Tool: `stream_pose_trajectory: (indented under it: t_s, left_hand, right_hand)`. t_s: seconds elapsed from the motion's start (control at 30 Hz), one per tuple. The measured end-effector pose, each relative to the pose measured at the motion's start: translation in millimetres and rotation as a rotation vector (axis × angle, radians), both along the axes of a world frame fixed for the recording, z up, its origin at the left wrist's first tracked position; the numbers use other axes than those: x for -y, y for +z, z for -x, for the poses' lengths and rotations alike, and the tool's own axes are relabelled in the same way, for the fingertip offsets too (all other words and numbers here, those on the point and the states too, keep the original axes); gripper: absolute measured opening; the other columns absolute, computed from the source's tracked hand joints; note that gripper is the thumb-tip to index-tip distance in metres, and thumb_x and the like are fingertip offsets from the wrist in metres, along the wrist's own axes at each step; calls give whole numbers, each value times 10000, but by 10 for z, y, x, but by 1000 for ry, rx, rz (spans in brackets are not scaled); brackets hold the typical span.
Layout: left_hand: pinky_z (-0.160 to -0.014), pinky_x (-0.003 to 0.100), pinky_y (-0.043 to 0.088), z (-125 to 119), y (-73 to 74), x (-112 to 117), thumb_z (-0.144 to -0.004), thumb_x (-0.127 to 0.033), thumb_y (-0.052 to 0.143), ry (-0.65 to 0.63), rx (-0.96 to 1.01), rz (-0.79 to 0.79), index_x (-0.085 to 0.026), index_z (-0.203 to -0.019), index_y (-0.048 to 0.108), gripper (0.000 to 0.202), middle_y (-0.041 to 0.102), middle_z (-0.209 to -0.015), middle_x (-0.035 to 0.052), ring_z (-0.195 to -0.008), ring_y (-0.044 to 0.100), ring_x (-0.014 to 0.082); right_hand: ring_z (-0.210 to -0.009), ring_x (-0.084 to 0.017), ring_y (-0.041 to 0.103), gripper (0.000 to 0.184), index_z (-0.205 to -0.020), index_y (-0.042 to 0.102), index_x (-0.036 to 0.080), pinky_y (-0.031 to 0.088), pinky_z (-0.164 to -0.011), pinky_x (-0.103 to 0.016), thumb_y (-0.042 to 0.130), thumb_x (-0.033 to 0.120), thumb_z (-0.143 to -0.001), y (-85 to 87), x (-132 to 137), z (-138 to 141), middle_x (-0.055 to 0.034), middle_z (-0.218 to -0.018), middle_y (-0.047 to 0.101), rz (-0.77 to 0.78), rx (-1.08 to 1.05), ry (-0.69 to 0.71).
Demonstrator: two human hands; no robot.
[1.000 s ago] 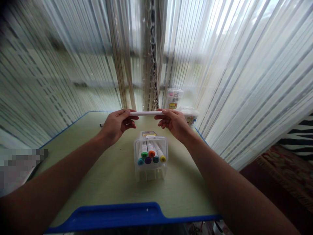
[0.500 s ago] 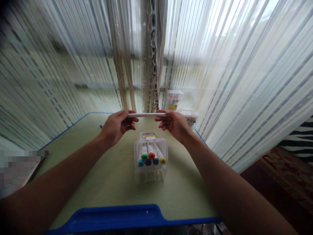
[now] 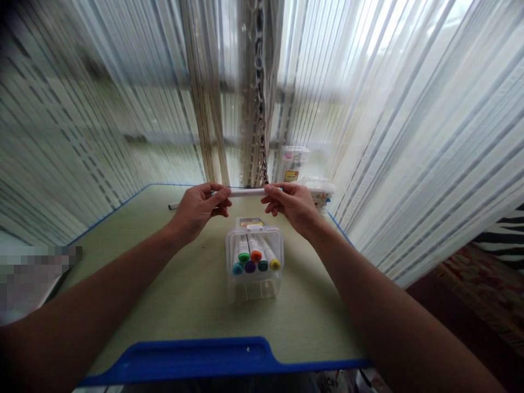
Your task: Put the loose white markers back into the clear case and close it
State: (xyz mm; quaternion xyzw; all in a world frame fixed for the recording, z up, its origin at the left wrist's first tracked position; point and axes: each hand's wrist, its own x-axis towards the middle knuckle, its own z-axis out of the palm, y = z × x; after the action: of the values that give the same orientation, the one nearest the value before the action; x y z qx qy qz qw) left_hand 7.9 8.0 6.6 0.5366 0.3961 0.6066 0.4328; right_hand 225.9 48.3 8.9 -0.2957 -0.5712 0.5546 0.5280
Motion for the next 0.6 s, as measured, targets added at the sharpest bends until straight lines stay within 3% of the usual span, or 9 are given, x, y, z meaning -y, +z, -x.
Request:
stream_pose_trajectory:
  t_s: [0.23,0.43,0.6]
  left_hand:
    - [-497,253,529,-11,-2,-1,-663,-409,870,18,-46,-22,-116,-821,659,394,679,-635,34,-473,599,110]
    - [-510,249,538,10,3,-13,-765,-353,802,-20,20,-9,-110,-832,673,284,703,-695,53,-490,607,103]
    - [-512,238,533,6,44,0,-842,-263,729,-28,83,28,-108,-852,665,168,704,-702,52,-492,602,97]
  right_hand:
    - [-451,-112,633,326,-796,732,157,459,-399,-186,908,369,-621,-11,14,18,-37,-611,729,-35,32,-32]
    - [-460,-99,636,260,-784,738,155,449,-398,-165,864,366,-697,2,-4,-6,-48,-649,742,12,-16,26]
    - [-475,-110,646,223,-877,753,150,454,-398,-170,813,321,-747,42,12,-18,-60,-688,758,55,-54,56]
